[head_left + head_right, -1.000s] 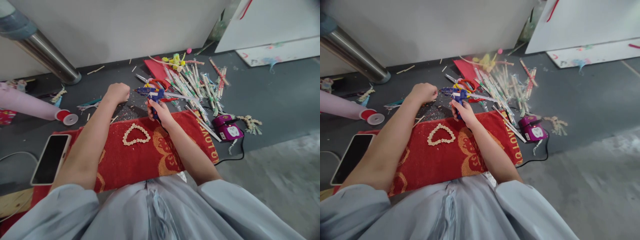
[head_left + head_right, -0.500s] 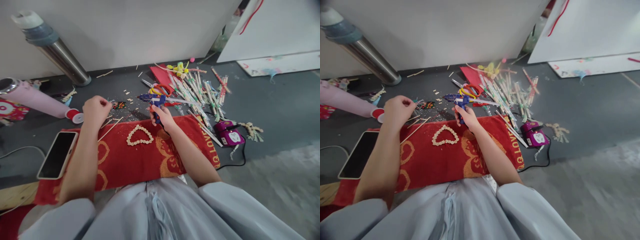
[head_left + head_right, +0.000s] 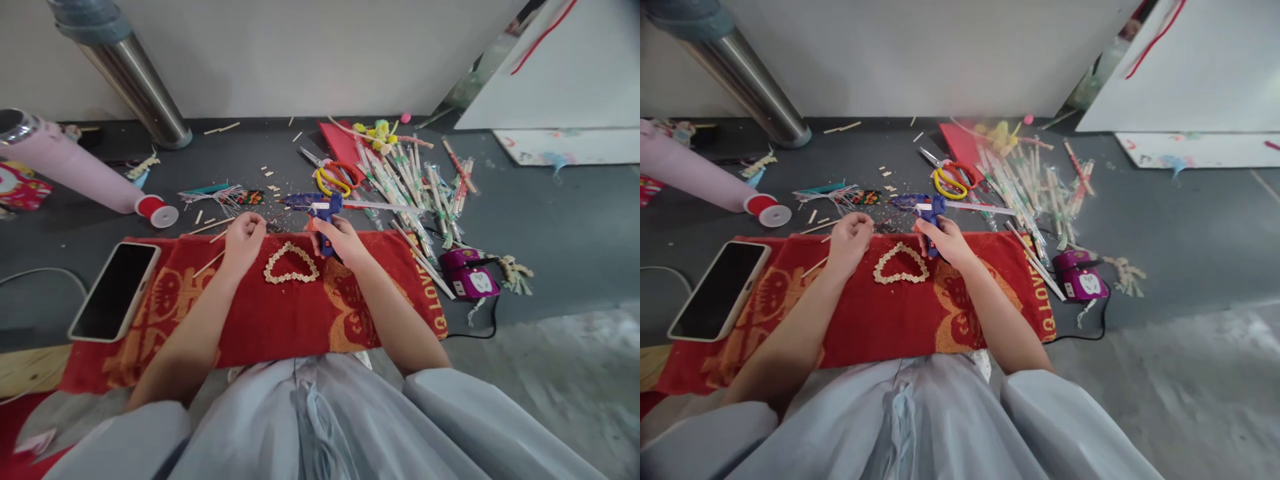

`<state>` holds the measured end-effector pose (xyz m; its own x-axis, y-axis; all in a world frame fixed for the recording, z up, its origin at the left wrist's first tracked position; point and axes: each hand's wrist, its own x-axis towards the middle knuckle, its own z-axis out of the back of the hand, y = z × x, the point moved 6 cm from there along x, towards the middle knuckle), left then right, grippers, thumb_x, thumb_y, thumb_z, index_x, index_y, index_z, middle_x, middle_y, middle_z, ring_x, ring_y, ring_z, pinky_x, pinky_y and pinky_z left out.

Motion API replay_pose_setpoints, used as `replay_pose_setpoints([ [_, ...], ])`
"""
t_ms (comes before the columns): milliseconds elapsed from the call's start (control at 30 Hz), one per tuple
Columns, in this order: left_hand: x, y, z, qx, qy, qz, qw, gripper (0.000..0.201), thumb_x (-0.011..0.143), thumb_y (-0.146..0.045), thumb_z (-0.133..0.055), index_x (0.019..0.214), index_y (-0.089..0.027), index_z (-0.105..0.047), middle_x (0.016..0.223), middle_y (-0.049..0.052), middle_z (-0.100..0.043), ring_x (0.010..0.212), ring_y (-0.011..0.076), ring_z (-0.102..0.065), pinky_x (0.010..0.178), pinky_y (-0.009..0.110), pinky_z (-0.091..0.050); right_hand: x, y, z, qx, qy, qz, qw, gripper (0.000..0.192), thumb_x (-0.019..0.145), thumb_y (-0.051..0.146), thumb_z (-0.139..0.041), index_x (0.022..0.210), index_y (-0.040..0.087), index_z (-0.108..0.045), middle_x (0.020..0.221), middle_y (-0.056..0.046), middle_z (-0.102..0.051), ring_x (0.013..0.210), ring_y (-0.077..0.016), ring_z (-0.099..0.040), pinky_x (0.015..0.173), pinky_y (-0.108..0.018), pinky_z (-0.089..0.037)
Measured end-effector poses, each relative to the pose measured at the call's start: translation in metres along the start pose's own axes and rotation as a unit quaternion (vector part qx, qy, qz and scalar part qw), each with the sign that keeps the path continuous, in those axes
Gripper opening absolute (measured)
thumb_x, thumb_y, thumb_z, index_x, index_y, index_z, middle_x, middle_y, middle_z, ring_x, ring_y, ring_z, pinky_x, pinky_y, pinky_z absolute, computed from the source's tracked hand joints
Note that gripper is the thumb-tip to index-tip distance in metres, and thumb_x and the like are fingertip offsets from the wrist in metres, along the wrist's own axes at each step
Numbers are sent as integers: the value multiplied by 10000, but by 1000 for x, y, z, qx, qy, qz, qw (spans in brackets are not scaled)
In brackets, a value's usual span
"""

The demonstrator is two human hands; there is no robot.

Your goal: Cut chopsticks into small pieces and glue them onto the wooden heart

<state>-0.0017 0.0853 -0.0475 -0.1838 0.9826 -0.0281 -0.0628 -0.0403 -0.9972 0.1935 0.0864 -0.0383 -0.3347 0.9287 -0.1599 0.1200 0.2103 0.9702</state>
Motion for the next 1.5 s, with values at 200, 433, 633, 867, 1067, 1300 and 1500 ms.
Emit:
replay_pose_setpoints([
  [200, -1, 2, -6, -136, 29, 47, 989, 95, 666, -206, -650, 667, -200, -554, 419, -111, -326, 346, 27, -207, 356, 168, -150, -1, -4, -4, -20, 19, -3, 1000, 430, 739, 587, -670, 736, 180, -533, 477, 50, -560, 373, -80, -529, 355, -181, -390],
  [433, 6, -6, -2, -299, 28, 19, 954, 187, 598, -207, -725, 667, -191, -553, 567, -66, -445, 500, 35, -385, 470, 157, -349, -3, -6, -7, -3, 20, -17, 1000, 450, 733, 601, -664, 774, 161, -578, 500, 50, -552, 372, -71, -517, 363, -187, -376],
  [633, 8, -2, -2, -347, 44, 81, 933, 258, 697, -222, -713, 642, -190, -463, 666, -48, -428, 538, 30, -397, 486, 158, -369, -5, -4, -13, 22, 37, -20, 999, 481, 702, 630, -671, 750, 158, -591, 496, 44, -537, 360, -73, -496, 339, -194, -357],
  [867, 8, 4, -6, -308, 60, 114, 943, 241, 732, -247, -727, 657, -186, -506, 654, -49, -473, 536, 31, -430, 502, 157, -399, -6, -6, -16, 30, 68, -11, 997, 484, 707, 640, -664, 728, 164, -578, 486, 39, -539, 362, -75, -491, 339, -193, -363],
  [1067, 8, 9, -9, -331, 72, 124, 933, 222, 705, -246, -768, 689, -181, -556, 664, -40, -572, 556, 42, -510, 535, 161, -460, -6, -8, -16, 44, 71, -6, 996, 478, 711, 627, -678, 732, 158, -588, 497, 38, -537, 369, -77, -499, 353, -198, -377],
  [1300, 7, 9, -9, -306, 59, 127, 942, 181, 738, -167, -778, 768, -182, -600, 683, -49, -609, 580, 24, -563, 595, 122, -497, -5, -8, -16, 35, 72, -8, 997, 493, 699, 648, -675, 727, 163, -589, 502, 36, -539, 376, -75, -494, 353, -200, -380],
  [1500, 8, 12, -6, -284, 63, 107, 951, 195, 732, -173, -800, 833, -186, -635, 740, -47, -649, 620, 24, -611, 653, 128, -528, -4, -9, -15, 33, 68, 0, 997, 480, 709, 639, -671, 712, 167, -585, 502, 36, -537, 379, -74, -495, 353, -199, -377],
])
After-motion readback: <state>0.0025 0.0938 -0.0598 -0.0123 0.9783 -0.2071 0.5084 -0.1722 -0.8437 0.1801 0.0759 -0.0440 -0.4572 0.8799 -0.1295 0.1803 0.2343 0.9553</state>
